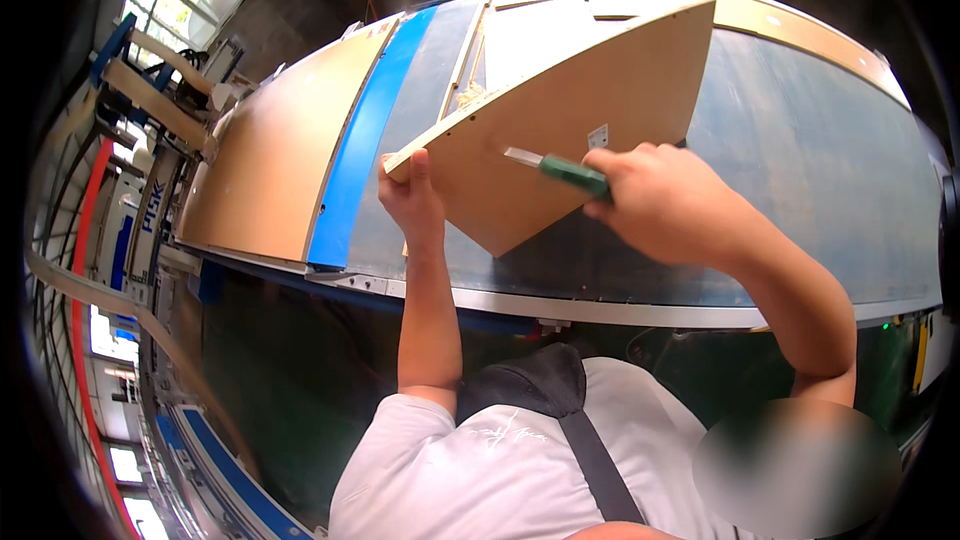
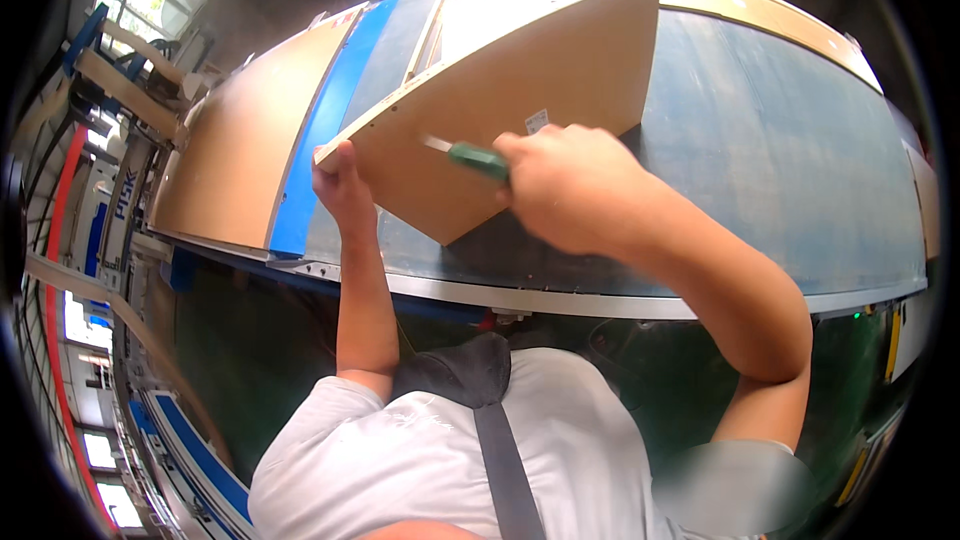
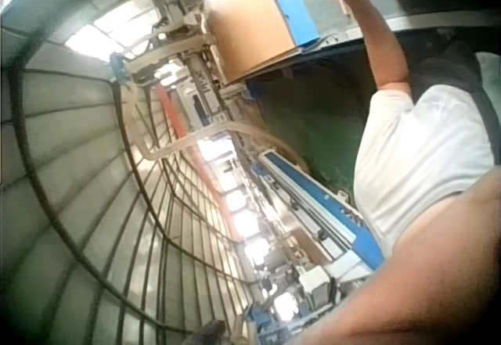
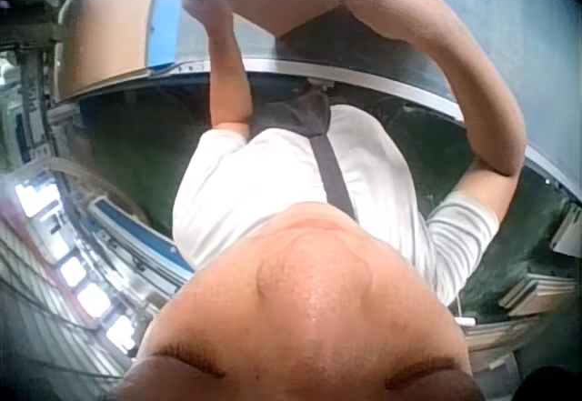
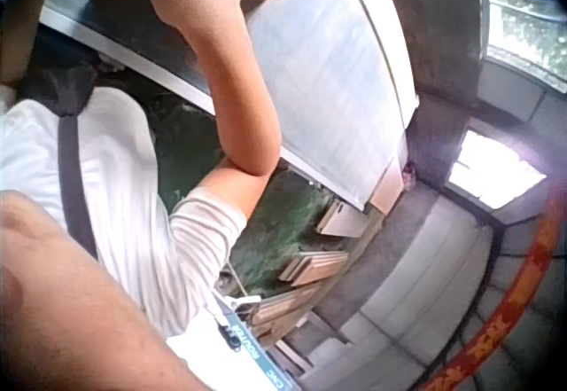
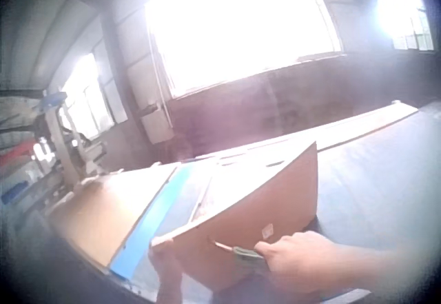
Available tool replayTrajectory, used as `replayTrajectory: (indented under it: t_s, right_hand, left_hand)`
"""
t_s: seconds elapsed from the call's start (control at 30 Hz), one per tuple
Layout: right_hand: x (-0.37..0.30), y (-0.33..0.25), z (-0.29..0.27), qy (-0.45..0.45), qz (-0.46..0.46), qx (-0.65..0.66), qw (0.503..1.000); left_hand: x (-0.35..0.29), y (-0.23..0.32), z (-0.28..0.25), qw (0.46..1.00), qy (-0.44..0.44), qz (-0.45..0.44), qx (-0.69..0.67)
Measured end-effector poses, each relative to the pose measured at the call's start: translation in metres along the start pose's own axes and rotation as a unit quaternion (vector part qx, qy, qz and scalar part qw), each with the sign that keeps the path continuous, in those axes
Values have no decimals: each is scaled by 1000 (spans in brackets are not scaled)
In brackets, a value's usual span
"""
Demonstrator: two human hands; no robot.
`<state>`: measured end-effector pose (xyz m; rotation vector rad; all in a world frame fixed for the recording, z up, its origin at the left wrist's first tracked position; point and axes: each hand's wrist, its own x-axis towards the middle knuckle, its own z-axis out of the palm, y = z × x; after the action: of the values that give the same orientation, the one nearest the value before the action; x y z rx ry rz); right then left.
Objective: The person picks up wood panels from a workbench, clears debris from the edges using a scraper and an air nozzle, and sands the edges with a block.
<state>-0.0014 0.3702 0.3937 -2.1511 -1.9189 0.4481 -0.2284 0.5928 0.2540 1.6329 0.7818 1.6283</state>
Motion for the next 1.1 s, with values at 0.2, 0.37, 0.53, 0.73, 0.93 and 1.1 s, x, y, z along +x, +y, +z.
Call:
replayTrajectory:
  t_s: [0.2,0.37,0.53,0.73,0.93,1.1]
  right_hand:
    - [-39,76,19,67,140,175,972]
    - [-54,62,20,81,108,166,977]
    - [-31,41,-34,114,54,0,992]
    - [60,29,-110,29,96,-195,976]
    - [135,-9,-87,-113,-132,-435,884]
    - [202,-40,-54,-7,-14,-417,909]
  left_hand:
    - [8,3,-3,992,-24,-74,-101]
    - [10,1,9,988,21,-114,-100]
    - [7,4,4,990,33,-108,-85]
    - [-11,17,-2,997,13,-63,-45]
    - [-39,33,-7,995,-63,57,46]
    - [-39,32,-15,995,-86,49,25]
